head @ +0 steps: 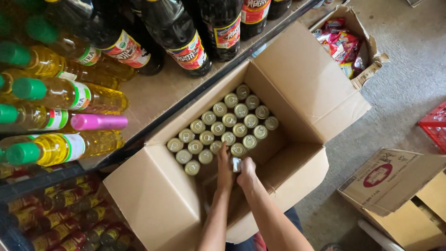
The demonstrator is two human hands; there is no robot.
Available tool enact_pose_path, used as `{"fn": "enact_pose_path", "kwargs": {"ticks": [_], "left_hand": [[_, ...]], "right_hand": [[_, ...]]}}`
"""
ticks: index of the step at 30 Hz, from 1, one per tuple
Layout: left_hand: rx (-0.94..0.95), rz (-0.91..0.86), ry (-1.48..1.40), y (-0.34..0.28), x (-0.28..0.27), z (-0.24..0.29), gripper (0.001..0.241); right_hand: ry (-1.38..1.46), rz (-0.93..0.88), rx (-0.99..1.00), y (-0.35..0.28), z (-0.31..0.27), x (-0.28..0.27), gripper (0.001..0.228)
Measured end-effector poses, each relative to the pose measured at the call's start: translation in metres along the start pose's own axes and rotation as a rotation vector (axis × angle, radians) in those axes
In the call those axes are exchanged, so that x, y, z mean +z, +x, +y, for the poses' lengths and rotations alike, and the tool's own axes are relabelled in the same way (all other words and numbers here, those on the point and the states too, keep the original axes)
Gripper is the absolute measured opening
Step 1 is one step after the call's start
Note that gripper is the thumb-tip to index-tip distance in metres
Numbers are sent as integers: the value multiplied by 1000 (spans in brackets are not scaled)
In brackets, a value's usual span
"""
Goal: Wiping the tops of canned goods with a cloth to remove dust before or after shelving.
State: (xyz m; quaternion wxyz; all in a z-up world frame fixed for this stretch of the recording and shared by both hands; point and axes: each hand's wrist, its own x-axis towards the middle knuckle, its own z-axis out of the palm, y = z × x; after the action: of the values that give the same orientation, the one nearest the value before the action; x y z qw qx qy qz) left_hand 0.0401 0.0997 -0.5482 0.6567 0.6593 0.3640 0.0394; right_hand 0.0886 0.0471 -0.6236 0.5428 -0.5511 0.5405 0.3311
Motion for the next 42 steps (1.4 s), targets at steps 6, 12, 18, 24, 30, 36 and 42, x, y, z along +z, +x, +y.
{"fn": "enact_pose_path", "kwargs": {"ticks": [6, 12, 18, 24, 30, 36, 42], "left_hand": [[155, 78, 196, -9, -4, 38, 67], [329, 215, 211, -90, -5, 170, 25], [623, 102, 146, -150, -2, 320, 23], [821, 251, 180, -159, -7, 438, 17], [1051, 389, 202, -139, -13, 532, 28], [1165, 446, 205, -128, -14, 606, 26], [1242, 569, 222, -93, -7, 670, 31]], "right_hand": [[40, -176, -192, -56, -31, -20, 40], [45, -544, -413, -196, -111, -91, 25], [280, -836, -116, -333, -177, -113, 16], [260, -1099, -463, -384, -236, -111, 49], [-230, -1012, -1515, -501, -343, -85, 36], [-508, -499, -2523, -531, -454, -29, 35], [-432, -444, -2753, -542, -520, 34, 19]]}}
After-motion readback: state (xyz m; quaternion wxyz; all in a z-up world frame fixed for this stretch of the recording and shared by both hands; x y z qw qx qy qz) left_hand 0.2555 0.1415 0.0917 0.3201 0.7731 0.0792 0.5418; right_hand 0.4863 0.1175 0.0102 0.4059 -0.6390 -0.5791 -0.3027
